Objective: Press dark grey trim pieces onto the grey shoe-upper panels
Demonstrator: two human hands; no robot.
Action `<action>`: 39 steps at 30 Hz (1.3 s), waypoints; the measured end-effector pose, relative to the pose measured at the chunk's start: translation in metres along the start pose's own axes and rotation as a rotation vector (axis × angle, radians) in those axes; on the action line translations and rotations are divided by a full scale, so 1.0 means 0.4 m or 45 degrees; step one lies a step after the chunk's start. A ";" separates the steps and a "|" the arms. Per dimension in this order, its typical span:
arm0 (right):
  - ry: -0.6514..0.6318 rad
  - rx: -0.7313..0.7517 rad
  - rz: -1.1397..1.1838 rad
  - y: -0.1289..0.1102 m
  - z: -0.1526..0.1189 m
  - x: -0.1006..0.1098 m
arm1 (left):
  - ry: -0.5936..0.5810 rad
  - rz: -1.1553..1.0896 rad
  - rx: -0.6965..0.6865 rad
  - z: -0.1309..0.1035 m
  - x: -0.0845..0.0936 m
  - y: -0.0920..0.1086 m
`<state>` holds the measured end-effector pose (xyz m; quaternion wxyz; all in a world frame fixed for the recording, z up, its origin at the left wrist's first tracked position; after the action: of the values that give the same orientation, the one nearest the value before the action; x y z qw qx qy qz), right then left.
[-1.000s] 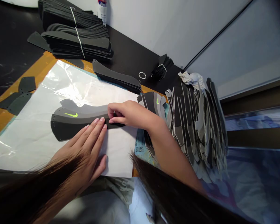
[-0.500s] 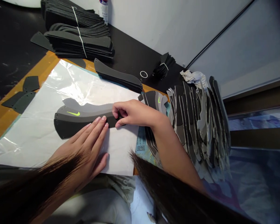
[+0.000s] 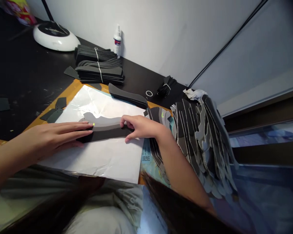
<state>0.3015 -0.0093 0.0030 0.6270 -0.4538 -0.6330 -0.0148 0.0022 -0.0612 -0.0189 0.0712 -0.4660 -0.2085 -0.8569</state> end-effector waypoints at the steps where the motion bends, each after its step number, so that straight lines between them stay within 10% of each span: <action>1: 0.038 0.013 -0.024 -0.002 0.000 0.002 | 0.011 0.030 -0.039 0.002 0.007 0.004; 5: 0.352 0.153 -0.124 -0.023 0.000 0.015 | 0.147 -0.013 0.021 0.013 0.030 0.005; 10: 0.832 0.148 0.040 -0.035 -0.003 0.031 | 0.582 -0.294 0.636 0.026 0.052 -0.012; 15: 0.935 -0.038 0.276 -0.019 -0.001 0.035 | 0.963 -0.713 0.931 0.057 0.043 -0.009; 39: 0.961 -0.289 0.214 0.011 0.022 0.018 | 0.917 -0.902 1.268 0.037 0.013 -0.044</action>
<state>0.2984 0.0025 0.0045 0.7603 -0.5331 -0.3133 -0.1990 0.0051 -0.0386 -0.0124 0.0574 0.0300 -0.6780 -0.7322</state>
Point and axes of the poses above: each hand's wrist, its own z-axis towards the middle knuckle, its own x-axis out of the back of the hand, y = z × x, the point moved 2 cm from there along z, towards the middle knuckle, and after that the axes turned 9 degrees about -z, right-handed, at the moved point
